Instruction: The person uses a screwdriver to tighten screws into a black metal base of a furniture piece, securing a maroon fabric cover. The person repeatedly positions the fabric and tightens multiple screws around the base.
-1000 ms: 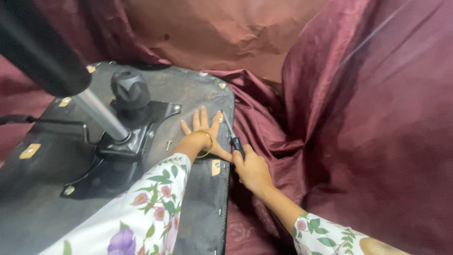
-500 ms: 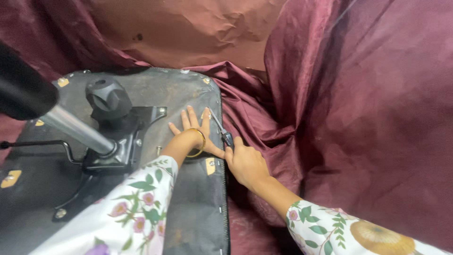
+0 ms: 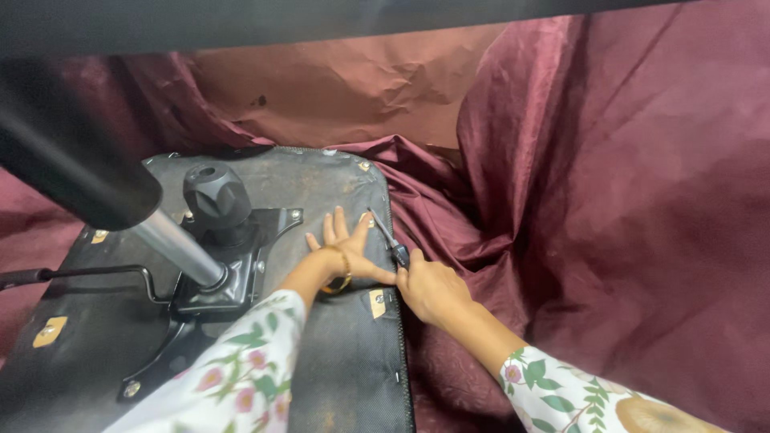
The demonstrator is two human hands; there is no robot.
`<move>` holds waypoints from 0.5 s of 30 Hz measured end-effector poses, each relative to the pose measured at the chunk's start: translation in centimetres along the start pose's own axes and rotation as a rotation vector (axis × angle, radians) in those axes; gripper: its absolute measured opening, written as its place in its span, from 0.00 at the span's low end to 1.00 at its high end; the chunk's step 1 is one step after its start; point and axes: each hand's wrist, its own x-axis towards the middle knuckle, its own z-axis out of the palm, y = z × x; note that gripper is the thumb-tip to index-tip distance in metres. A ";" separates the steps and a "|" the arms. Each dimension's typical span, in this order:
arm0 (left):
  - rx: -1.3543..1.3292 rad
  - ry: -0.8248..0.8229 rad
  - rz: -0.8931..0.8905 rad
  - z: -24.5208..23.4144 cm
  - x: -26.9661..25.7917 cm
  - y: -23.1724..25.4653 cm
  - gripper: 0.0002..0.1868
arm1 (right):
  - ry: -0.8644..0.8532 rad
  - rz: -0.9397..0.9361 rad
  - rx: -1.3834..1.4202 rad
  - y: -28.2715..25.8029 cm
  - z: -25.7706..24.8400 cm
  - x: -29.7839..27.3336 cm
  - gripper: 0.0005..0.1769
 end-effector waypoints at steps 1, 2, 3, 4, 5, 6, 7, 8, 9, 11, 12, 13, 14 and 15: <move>-0.077 0.050 0.038 0.4 0.1 -0.9 0.74 | -0.007 0.001 -0.007 0.0 -0.3 0.2 0.25; -0.131 0.201 0.093 0.8 0.2 -1.6 0.61 | -0.016 -0.003 -0.015 0.0 -0.5 0.4 0.25; -0.184 0.353 0.147 1.1 0.2 -2.0 0.50 | -0.024 -0.006 -0.022 0.0 -0.7 0.5 0.24; -0.243 0.507 0.196 1.4 -0.1 -2.3 0.38 | -0.016 -0.019 -0.036 0.0 -0.8 0.5 0.24; -0.338 0.602 0.231 1.6 -0.7 -2.8 0.34 | -0.009 -0.031 -0.050 0.0 -0.8 0.6 0.24; -0.433 0.691 0.268 1.8 -1.6 -3.2 0.29 | -0.002 -0.037 -0.061 0.2 -0.8 0.6 0.24; -0.529 0.778 0.304 1.9 -2.7 -3.4 0.24 | 0.002 -0.039 -0.058 0.4 -0.7 0.5 0.24; -0.495 0.937 0.339 1.8 -4.1 -3.5 0.25 | 0.008 -0.042 -0.050 0.5 -0.6 0.5 0.24; -0.459 1.096 0.374 1.5 -5.5 -3.4 0.25 | 0.013 -0.046 -0.042 0.6 -0.5 0.5 0.24; -0.480 1.236 0.167 0.7 -8.1 -3.2 0.15 | 0.004 -0.031 -0.041 0.5 -0.3 0.6 0.25; -0.489 1.306 0.058 0.3 -9.2 -3.1 0.11 | 0.000 -0.027 -0.043 0.4 -0.3 0.7 0.25; -0.536 1.371 -0.009 -0.4 -10.0 -3.0 0.11 | -0.003 -0.027 -0.041 0.2 -0.1 0.8 0.25; -0.584 1.431 -0.068 -1.2 -10.6 -3.0 0.12 | -0.003 -0.018 -0.035 0.0 0.0 0.9 0.25; -0.630 1.489 -0.128 -1.8 -11.0 -2.9 0.14 | -0.003 -0.009 -0.030 0.0 0.1 0.9 0.26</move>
